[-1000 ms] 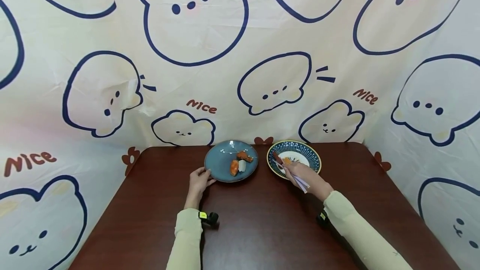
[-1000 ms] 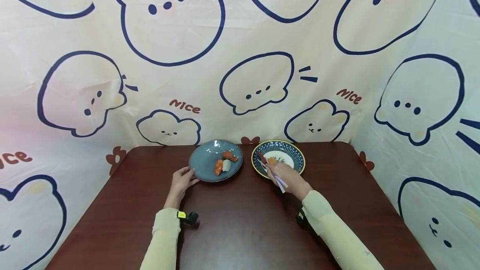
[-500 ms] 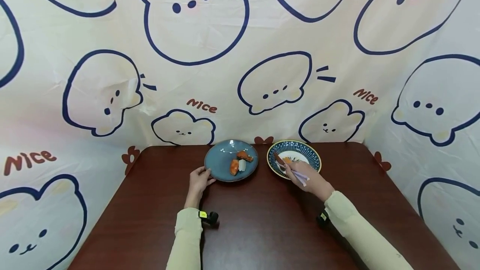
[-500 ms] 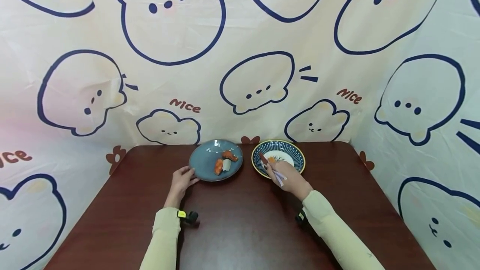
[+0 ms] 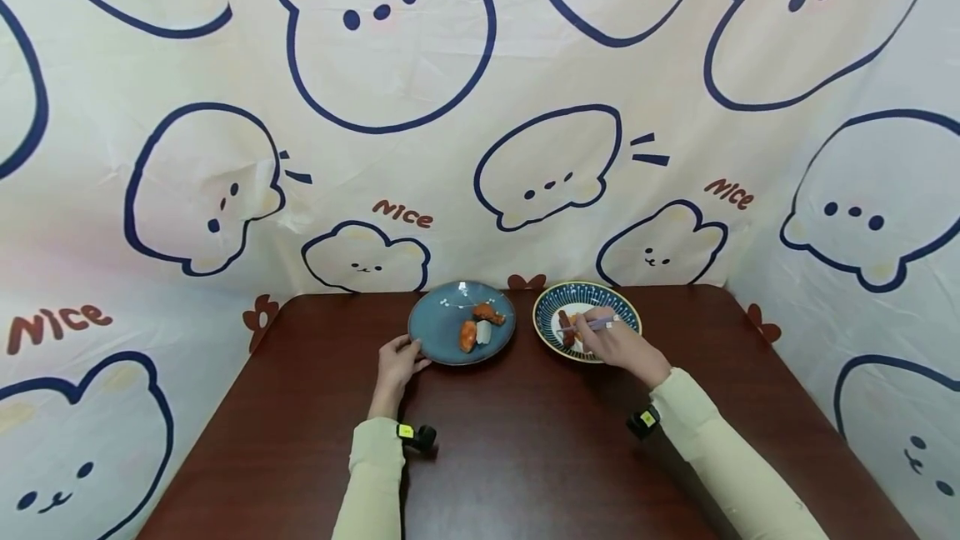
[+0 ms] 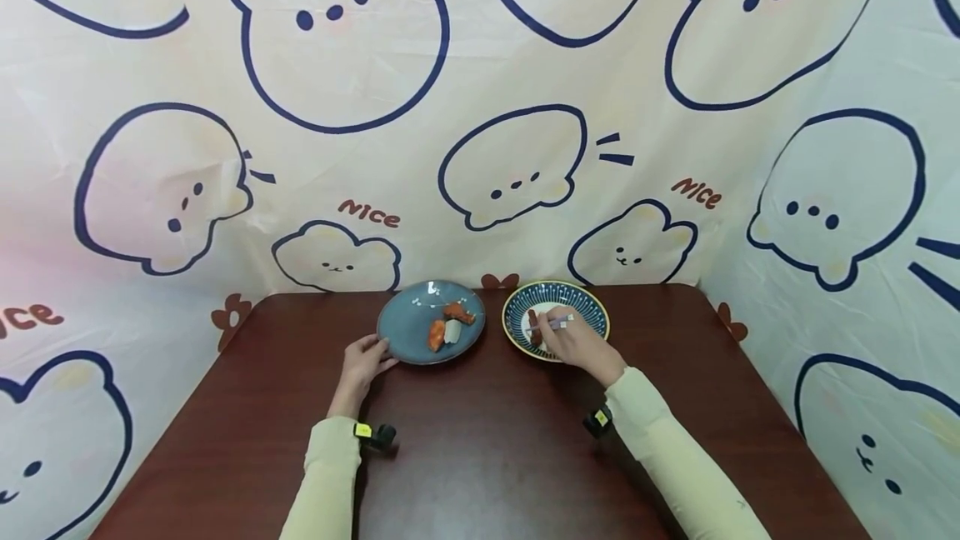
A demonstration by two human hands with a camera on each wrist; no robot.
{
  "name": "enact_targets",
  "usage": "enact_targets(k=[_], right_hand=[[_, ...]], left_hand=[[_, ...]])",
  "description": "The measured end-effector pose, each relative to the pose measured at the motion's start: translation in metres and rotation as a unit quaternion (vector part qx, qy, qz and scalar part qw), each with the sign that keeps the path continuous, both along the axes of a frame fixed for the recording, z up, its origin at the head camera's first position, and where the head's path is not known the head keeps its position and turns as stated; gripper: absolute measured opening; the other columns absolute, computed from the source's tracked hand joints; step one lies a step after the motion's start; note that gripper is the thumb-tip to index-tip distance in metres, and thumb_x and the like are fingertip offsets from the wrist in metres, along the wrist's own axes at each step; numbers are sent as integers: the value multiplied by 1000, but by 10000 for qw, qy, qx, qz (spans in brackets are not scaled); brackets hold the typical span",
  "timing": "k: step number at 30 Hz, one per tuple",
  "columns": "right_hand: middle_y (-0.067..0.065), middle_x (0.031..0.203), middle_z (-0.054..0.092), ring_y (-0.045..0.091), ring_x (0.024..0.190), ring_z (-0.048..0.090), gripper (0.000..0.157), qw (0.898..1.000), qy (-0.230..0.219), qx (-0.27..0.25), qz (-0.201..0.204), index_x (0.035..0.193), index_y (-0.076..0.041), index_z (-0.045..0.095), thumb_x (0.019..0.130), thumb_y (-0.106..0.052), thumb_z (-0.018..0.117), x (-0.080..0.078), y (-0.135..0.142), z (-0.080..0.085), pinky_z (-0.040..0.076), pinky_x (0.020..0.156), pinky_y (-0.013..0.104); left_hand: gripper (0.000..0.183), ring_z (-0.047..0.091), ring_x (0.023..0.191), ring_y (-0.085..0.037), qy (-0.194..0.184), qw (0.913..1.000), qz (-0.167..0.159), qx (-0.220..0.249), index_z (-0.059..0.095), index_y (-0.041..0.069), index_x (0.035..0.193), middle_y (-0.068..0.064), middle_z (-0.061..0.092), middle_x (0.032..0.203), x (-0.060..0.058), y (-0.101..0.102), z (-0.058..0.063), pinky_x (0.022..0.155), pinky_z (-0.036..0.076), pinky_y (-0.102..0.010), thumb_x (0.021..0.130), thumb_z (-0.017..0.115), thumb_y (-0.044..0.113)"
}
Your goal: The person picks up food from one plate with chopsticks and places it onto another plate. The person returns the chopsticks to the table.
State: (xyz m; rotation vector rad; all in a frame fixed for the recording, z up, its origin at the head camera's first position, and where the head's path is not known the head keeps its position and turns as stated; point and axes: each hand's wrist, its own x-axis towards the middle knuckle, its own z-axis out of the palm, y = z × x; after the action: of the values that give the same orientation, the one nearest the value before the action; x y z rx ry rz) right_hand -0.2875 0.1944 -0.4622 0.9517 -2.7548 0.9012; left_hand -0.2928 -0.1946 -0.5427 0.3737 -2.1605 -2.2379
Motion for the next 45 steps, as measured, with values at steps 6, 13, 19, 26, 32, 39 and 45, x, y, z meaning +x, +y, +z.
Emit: enact_targets(k=[6, 13, 19, 26, 32, 39, 45], right_hand=[[9, 67, 68, 7, 56, 54, 42, 9995, -77, -91, -307, 74, -2, 68, 109, -11, 45, 2, -1, 0, 50, 50, 22], [4, 67, 67, 4, 57, 49, 33, 9985, 248, -294, -379, 88, -2, 72, 108, -10, 47, 5, 0, -7, 46, 50, 20], [3, 64, 64, 5, 53, 46, 38, 9983, 328, -285, -382, 76, -5, 68, 108, -10, 49, 6, 0, -8, 41, 46, 20], [15, 66, 65, 14, 49, 45, 52, 9897, -719, -654, -1048, 72, 1, 71, 109, -19, 40, 2, 6, -8, 35, 40, 22], [20, 68, 64, 8, 46, 37, 56, 9764, -1416, -1103, -1197, 83, 7, 72, 111, -24, 35, 1, 11, -3, 27, 41, 21], [22, 73, 67, 12, 54, 47, 55, 9604, -1752, -1638, -1419, 98, 10, 72, 110, -30, 36, -8, 21, -14, 32, 44, 21], [17, 69, 66, 12, 51, 44, 55, 9588, -1768, -1631, -1510, 98, 10, 73, 110, -30, 36, -9, 22, -13, 31, 43, 21]], left_hand=[[46, 69, 90, -16, 46, 10000, -27, 24, 44, -11, 147, -32, 56, 130, 0, 1, 0, 77, 64, -26, 107, 52, 10], [46, 69, 89, -15, 28, 10000, -24, 6, 44, -11, 147, -32, 56, 130, 0, 1, 0, 76, 63, -25, 107, 52, 10], [46, 68, 85, -13, 49, 10000, 28, 28, 44, -11, 147, -31, 57, 129, -1, 0, 0, 75, 63, -24, 106, 53, 9], [46, 68, 85, -13, 30, 10000, 29, -10, 44, -12, 146, -32, 57, 128, 0, 1, 1, 74, 63, -24, 107, 52, 10], [45, 68, 84, -13, 1, 10000, 48, -60, 45, -11, 146, -30, 58, 126, 1, 2, 0, 74, 63, -24, 106, 52, 9], [46, 69, 87, -14, 2, 10000, 11, -45, 43, -12, 147, -32, 57, 129, 2, 0, -2, 75, 63, -25, 107, 52, 10], [45, 69, 86, -13, -2, 10000, 34, -27, 45, -11, 146, -31, 58, 129, 1, 0, -1, 75, 63, -25, 107, 52, 10]])
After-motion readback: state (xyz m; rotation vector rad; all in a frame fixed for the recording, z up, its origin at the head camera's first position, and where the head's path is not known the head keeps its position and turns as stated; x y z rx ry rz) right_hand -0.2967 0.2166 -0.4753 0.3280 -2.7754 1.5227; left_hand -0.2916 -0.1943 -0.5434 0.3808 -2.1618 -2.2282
